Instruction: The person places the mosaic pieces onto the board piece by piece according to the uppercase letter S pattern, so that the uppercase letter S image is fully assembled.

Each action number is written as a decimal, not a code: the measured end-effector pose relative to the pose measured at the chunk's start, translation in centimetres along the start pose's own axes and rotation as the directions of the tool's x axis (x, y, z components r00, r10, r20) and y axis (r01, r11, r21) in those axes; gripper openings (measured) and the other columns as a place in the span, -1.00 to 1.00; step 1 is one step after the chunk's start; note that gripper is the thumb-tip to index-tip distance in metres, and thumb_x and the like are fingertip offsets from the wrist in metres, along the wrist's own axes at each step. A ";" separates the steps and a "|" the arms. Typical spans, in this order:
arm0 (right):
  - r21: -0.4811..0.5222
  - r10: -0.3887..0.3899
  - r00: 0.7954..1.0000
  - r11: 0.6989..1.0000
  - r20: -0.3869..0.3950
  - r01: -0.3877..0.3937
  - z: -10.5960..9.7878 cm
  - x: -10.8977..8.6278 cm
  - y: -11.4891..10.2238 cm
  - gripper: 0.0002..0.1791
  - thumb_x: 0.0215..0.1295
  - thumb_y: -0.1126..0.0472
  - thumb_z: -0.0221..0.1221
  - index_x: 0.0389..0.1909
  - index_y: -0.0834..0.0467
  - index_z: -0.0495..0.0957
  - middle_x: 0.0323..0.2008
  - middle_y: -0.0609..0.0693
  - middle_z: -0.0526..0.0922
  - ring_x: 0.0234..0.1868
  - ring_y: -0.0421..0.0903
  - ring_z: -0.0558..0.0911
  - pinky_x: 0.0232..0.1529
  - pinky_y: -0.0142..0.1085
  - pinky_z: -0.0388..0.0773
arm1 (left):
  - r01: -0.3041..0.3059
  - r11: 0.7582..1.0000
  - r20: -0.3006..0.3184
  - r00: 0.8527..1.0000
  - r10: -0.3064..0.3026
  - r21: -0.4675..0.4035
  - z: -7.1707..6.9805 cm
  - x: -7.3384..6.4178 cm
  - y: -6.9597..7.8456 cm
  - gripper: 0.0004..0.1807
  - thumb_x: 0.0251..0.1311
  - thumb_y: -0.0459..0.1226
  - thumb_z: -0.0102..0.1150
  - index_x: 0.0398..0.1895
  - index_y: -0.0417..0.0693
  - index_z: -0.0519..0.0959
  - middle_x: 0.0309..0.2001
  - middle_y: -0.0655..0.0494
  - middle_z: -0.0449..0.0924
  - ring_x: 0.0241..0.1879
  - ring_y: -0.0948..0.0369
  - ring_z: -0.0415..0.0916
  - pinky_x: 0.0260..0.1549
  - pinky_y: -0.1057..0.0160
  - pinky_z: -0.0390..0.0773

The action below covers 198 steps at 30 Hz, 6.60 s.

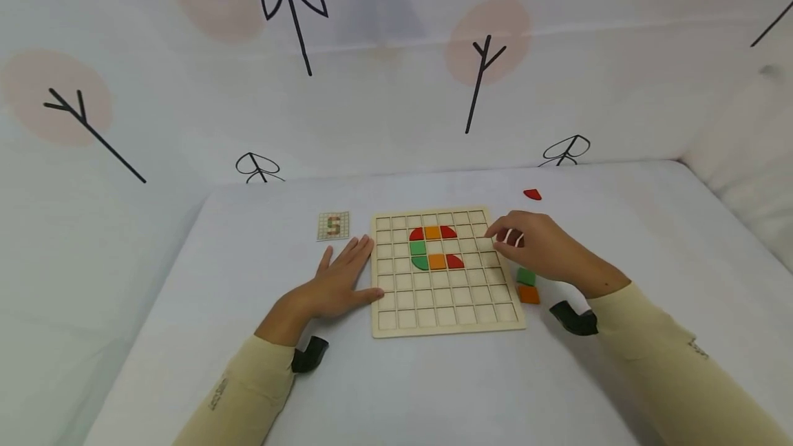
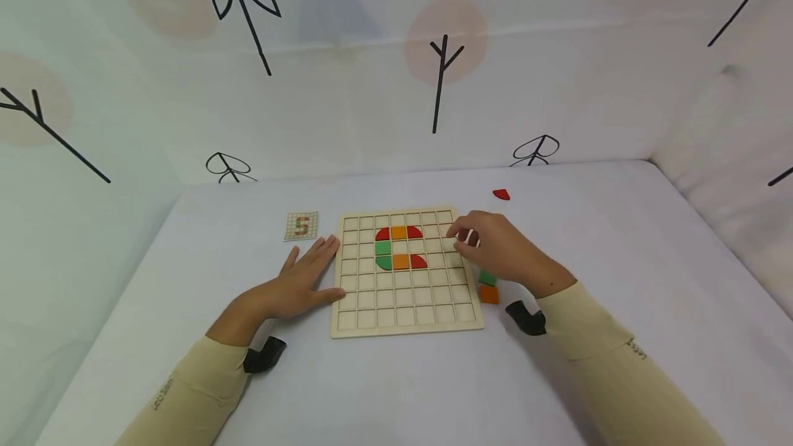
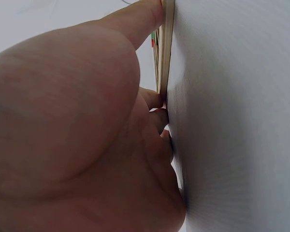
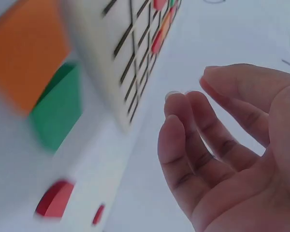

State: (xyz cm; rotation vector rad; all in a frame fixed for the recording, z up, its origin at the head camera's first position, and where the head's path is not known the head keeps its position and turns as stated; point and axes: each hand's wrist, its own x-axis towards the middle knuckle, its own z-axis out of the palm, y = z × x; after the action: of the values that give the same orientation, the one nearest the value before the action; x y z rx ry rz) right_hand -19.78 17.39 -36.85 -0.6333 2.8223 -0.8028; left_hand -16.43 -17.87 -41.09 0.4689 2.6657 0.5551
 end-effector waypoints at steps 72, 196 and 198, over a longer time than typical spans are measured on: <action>-0.007 0.050 0.987 0.999 0.150 -0.049 0.2 -1.7 1.4 -0.74 0.21 0.24 0.35 -0.07 0.11 0.66 -0.31 -0.06 0.60 -0.34 -0.14 0.51 -0.39 -0.37 0.54 | -0.001 1.000 -0.010 1.000 0.001 -0.017 0.2 -0.1 -0.2 0.07 0.32 0.20 0.12 0.64 0.07 -0.28 0.64 0.19 -0.34 0.63 0.17 -0.47 0.52 -0.10 -0.59; -0.066 -0.071 0.997 0.995 0.014 0.071 2.2 0.4 -2.3 -0.80 0.35 0.20 0.26 -0.07 0.14 0.71 -0.21 -0.05 0.65 -0.21 -0.13 0.58 -0.27 -0.33 0.57 | 0.004 1.000 0.004 1.000 -0.004 0.000 0.2 0.2 -0.2 0.07 0.32 0.21 0.10 0.63 0.07 -0.30 0.64 0.19 -0.36 0.63 0.18 -0.49 0.52 -0.10 -0.58; -0.066 -0.052 0.998 0.997 -0.018 0.051 1.9 0.4 -2.0 -0.80 0.36 0.21 0.25 -0.08 0.17 0.70 -0.22 -0.03 0.66 -0.20 -0.10 0.58 -0.27 -0.31 0.57 | 0.006 1.000 0.007 1.000 -0.006 0.000 0.2 0.2 -0.1 0.07 0.33 0.21 0.10 0.63 0.07 -0.30 0.64 0.19 -0.36 0.63 0.18 -0.49 0.52 -0.10 -0.59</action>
State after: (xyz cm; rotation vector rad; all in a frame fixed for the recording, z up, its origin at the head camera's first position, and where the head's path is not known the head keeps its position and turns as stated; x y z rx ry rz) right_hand -18.95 14.80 -37.45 -0.7144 2.8714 -0.7314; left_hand -16.56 -17.86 -41.35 0.4621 2.6593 0.5510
